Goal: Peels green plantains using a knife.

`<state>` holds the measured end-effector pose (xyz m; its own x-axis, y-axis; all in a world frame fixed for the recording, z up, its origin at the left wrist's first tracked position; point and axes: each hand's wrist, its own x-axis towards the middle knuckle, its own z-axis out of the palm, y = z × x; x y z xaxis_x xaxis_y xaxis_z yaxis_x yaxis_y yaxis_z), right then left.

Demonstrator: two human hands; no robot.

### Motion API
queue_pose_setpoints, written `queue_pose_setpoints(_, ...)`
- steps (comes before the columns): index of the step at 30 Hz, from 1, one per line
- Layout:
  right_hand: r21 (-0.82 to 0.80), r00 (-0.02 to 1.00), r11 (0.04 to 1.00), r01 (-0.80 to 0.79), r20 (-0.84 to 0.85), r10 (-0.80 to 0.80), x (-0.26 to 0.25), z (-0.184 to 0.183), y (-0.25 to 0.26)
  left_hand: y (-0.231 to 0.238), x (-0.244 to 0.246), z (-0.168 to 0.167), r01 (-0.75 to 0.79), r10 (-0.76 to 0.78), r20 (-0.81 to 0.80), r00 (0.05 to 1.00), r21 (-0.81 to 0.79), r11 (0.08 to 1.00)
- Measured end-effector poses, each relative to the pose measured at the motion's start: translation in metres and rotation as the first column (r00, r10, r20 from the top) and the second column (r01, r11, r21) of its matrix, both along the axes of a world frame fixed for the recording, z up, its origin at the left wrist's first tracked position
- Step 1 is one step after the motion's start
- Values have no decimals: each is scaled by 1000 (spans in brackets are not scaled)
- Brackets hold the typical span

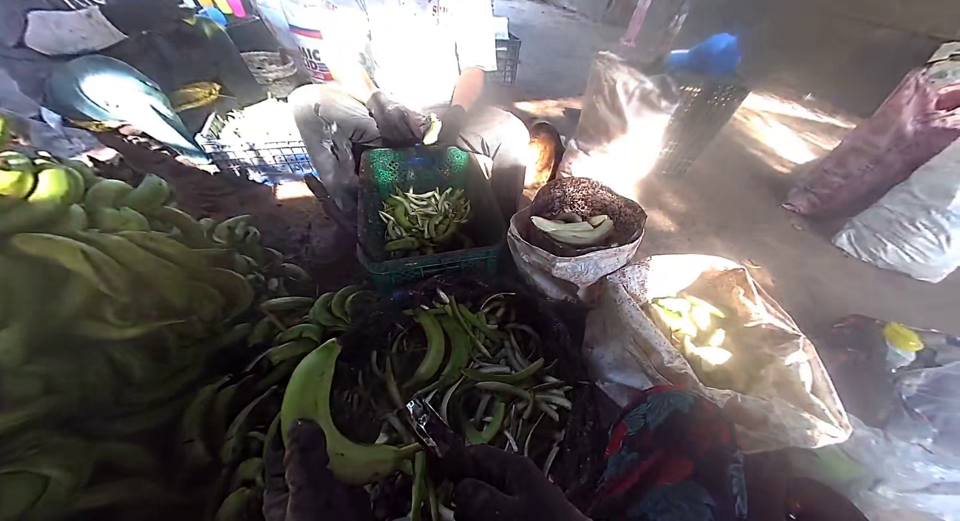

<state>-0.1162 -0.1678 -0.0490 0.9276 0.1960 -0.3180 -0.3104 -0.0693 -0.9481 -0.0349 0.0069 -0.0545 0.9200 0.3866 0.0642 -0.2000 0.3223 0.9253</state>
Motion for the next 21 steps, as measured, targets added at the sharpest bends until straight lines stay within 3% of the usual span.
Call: queue_pose_setpoints(21, 21, 999, 1000, -12, -37, 13, 2, -2, 0, 1, -5, -2, 2, -3, 47, 999, 42, 999)
